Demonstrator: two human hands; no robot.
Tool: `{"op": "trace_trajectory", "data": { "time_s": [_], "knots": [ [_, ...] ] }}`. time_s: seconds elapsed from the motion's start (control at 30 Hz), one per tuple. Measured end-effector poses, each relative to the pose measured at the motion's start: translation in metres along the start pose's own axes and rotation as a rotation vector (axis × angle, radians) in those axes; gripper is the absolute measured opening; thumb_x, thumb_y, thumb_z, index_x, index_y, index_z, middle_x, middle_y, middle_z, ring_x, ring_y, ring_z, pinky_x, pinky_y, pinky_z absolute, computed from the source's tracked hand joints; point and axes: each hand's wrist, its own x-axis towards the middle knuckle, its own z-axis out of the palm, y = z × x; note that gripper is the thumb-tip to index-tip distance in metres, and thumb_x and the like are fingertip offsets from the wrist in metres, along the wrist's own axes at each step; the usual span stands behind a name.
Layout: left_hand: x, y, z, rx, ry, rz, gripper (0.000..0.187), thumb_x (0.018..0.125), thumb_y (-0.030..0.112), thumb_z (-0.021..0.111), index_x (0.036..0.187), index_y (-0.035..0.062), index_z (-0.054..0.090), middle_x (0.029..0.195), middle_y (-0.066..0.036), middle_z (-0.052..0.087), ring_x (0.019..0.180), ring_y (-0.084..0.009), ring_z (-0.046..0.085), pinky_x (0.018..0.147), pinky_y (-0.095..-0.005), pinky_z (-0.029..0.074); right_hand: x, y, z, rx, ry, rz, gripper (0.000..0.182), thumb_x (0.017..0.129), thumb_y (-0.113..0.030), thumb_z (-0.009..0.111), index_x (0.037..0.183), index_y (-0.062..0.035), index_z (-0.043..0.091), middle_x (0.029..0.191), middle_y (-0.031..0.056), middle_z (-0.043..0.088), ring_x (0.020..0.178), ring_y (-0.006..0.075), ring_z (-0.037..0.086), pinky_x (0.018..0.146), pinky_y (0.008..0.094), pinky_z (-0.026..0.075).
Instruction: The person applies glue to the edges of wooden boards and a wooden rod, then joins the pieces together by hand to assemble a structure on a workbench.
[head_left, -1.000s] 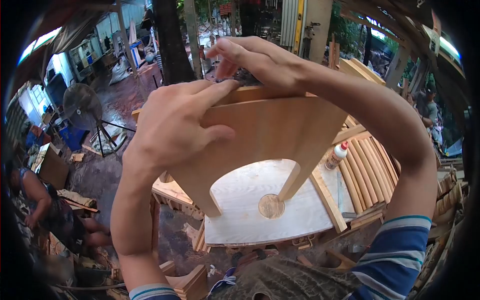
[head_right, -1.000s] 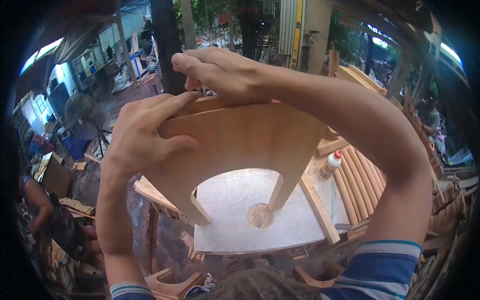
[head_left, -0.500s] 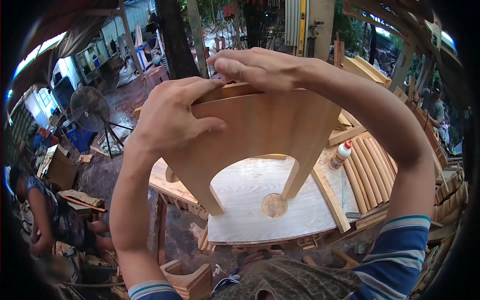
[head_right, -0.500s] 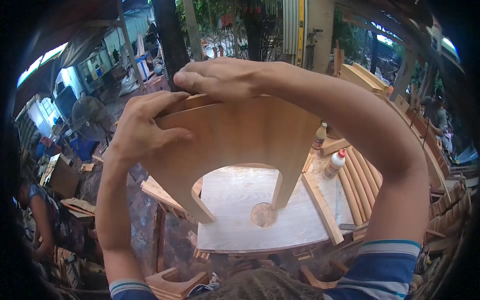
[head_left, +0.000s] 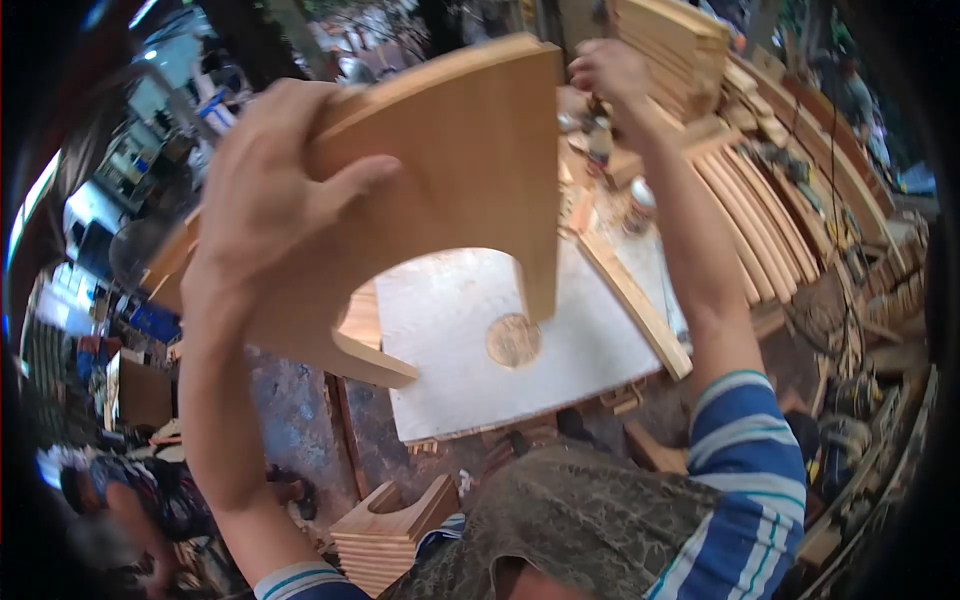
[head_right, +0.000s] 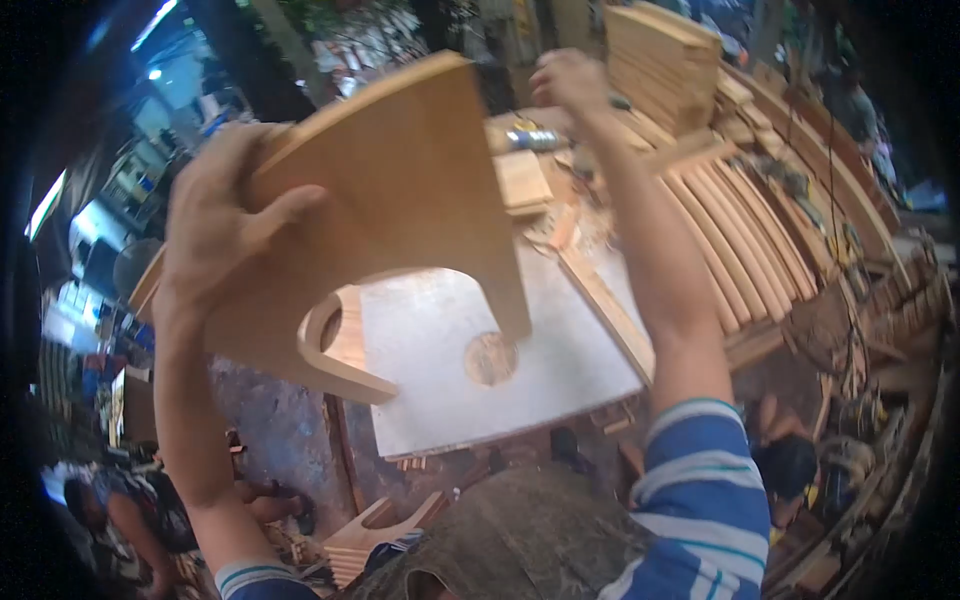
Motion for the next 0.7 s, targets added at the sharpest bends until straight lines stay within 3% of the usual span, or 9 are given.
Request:
{"op": "trace_trajectory", "data": {
  "time_s": [0.07,0.13,0.2,0.3,0.4,0.47,0.53,0.6,0.7],
  "knots": [
    [0.003,0.007,0.010,0.121,0.036,-0.002,0.053,0.075,0.029,0.088,0.115,0.0015,0.068,0.105,-0.013,0.065,0.101,-0.0282,0.065,0.089,-0.0361,0.051,-0.015,0.099,-0.010,-0.334,-0.135,0.151,0.021,0.094,-0.019,0.061,0.103,-0.0008,0.068,0.084,0.0131,0.072,0.062,0.0186,0.069,0.054,0.0325,0.055],
    [0.000,0.004,0.017,0.176,0.079,-0.007,0.053,0.075,0.028,0.089,0.115,0.0008,0.067,0.106,-0.012,0.064,0.101,-0.0275,0.065,0.090,-0.0360,0.051,-0.041,0.159,-0.017,-0.670,-0.247,0.301,0.027,0.090,-0.018,0.063,0.107,0.0017,0.069,0.091,0.0200,0.074,0.068,0.0235,0.075,0.059,0.0361,0.060],
    [-0.001,0.006,0.019,0.166,0.098,-0.001,0.057,0.072,0.030,0.091,0.115,0.0005,0.068,0.105,-0.010,0.064,0.098,-0.0252,0.065,0.086,-0.0349,0.053,-0.062,0.176,-0.023,-0.781,-0.255,0.571,0.035,0.086,-0.018,0.067,0.113,0.0041,0.069,0.103,0.0272,0.073,0.089,0.0304,0.077,0.076,0.0404,0.062],
    [-0.002,0.004,0.022,0.136,0.114,0.004,0.060,0.069,0.028,0.094,0.115,-0.0005,0.068,0.105,-0.009,0.063,0.095,-0.0219,0.066,0.082,-0.0329,0.054,-0.082,0.238,-0.040,-0.959,0.003,0.468,0.039,0.082,-0.016,0.072,0.116,0.0042,0.069,0.113,0.0302,0.070,0.105,0.0338,0.073,0.088,0.0433,0.060],
    [0.001,0.004,0.017,0.114,0.083,0.000,0.060,0.066,0.020,0.095,0.114,-0.0021,0.067,0.106,-0.010,0.063,0.095,-0.0217,0.065,0.081,-0.0321,0.053,-0.086,0.293,-0.048,-0.979,-0.054,0.613,0.034,0.084,-0.012,0.070,0.114,0.0041,0.068,0.119,0.0249,0.070,0.113,0.0353,0.069,0.093,0.0439,0.057],
    [0.001,0.003,0.016,0.020,0.061,-0.040,0.061,0.066,0.021,0.095,0.114,-0.0023,0.067,0.106,-0.010,0.063,0.094,-0.0214,0.065,0.082,-0.0317,0.053,-0.084,0.272,-0.045,-1.035,-0.149,0.707,0.039,0.085,-0.014,0.071,0.120,0.0026,0.066,0.118,0.0220,0.070,0.114,0.0349,0.068,0.093,0.0441,0.056],
    [0.004,0.003,0.014,-0.004,0.052,-0.030,0.062,0.063,0.025,0.096,0.112,-0.0005,0.069,0.103,-0.010,0.062,0.093,-0.0227,0.064,0.082,-0.0326,0.052,-0.087,0.283,-0.044,-1.002,0.066,0.595,0.035,0.088,-0.015,0.068,0.120,-0.0003,0.067,0.117,0.0213,0.071,0.114,0.0352,0.068,0.095,0.0429,0.054],
    [0.007,0.007,0.006,0.085,0.014,-0.022,0.059,0.065,0.022,0.094,0.113,-0.0010,0.067,0.103,-0.010,0.060,0.096,-0.0247,0.063,0.087,-0.0342,0.050,-0.093,0.237,-0.036,-0.889,0.178,0.467,0.026,0.092,-0.014,0.062,0.115,-0.0025,0.070,0.114,0.0204,0.073,0.108,0.0351,0.070,0.092,0.0421,0.055],
    [0.005,0.002,0.006,0.073,0.031,-0.067,0.068,0.061,0.037,0.094,0.112,0.0003,0.068,0.102,-0.010,0.061,0.094,-0.0267,0.064,0.084,-0.0363,0.052,-0.077,0.187,-0.030,-0.840,0.157,0.441,0.027,0.096,-0.013,0.060,0.118,-0.0024,0.071,0.111,0.0191,0.074,0.103,0.0315,0.072,0.089,0.0407,0.055]
  ]
}}
